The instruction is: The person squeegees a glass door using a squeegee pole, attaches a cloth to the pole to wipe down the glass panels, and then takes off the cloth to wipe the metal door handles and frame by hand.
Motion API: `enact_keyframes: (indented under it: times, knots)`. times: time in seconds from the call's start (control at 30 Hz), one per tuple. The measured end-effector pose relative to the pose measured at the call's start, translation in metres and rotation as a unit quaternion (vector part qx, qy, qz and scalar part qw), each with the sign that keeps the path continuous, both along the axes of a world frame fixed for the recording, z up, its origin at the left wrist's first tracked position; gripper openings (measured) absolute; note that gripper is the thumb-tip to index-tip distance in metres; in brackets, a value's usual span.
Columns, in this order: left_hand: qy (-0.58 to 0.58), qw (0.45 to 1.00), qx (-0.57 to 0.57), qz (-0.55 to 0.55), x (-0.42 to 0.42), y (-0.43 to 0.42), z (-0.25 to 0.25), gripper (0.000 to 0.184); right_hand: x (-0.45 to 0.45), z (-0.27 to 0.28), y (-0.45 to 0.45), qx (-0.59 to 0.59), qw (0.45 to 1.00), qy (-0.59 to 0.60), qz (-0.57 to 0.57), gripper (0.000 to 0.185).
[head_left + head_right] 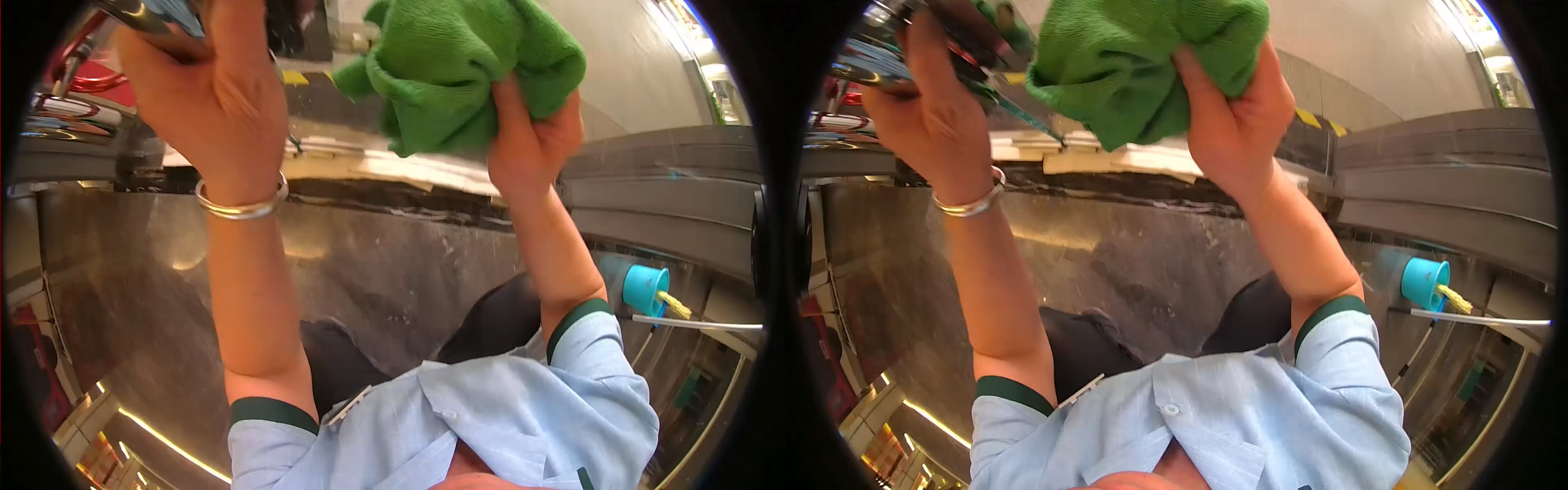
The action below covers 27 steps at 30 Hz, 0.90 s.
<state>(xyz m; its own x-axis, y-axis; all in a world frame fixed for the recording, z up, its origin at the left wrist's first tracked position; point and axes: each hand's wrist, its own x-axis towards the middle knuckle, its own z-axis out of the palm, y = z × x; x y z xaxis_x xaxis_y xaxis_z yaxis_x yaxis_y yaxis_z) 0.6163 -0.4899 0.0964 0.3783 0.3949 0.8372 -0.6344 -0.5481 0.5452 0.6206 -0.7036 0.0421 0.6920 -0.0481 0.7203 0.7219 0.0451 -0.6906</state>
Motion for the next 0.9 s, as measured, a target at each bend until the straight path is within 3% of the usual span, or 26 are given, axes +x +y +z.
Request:
enact_keyframes:
  times: [0.07,0.17,0.2,0.3,0.37,0.43,0.5,0.6,0.67,0.7,0.9]
  knots:
    - [-0.066,0.987,0.126,0.081,0.008,0.015,-0.003,0.026,0.000,-0.019,-0.003,-0.028,1.000,0.011,0.008,0.022]
    - [-0.009,0.987,0.092,0.135,0.007,0.011,-0.017,0.033,-0.003,-0.048,-0.004,-0.166,0.986,0.001,-0.005,0.022]
    - [-0.019,0.987,0.089,0.132,0.010,0.010,-0.021,0.034,-0.002,-0.066,-0.003,-0.195,0.979,0.051,0.040,0.026]
    - [0.072,0.934,0.219,0.272,-0.004,0.012,-0.005,0.027,0.004,-0.157,-0.002,-0.273,0.949,0.113,0.107,0.041]
    - [0.095,0.814,0.431,0.378,-0.007,0.058,-0.002,0.025,0.003,-0.202,0.005,-0.338,0.932,0.103,0.081,0.045]
    - [0.100,0.640,0.616,0.448,-0.005,0.098,-0.002,0.023,0.004,-0.243,0.006,-0.384,0.909,0.133,0.094,0.041]
    - [0.150,0.529,0.671,0.498,-0.005,0.091,-0.009,0.022,0.005,-0.280,0.000,-0.434,0.877,0.179,0.105,0.041]
    - [0.275,0.532,0.611,0.518,-0.010,0.084,-0.023,0.020,0.007,-0.312,-0.043,-0.510,0.825,0.216,0.111,0.039]
    - [0.197,0.594,0.598,0.501,0.000,0.096,-0.018,0.026,0.006,-0.326,-0.082,-0.547,0.803,0.204,0.119,0.037]
    - [0.097,0.628,0.584,0.505,0.004,0.080,-0.012,0.035,0.010,-0.328,-0.099,-0.562,0.791,0.206,0.127,0.036]
    - [0.107,0.525,0.626,0.567,-0.006,0.116,-0.019,0.032,-0.004,-0.315,-0.196,-0.615,0.723,0.292,0.118,0.038]
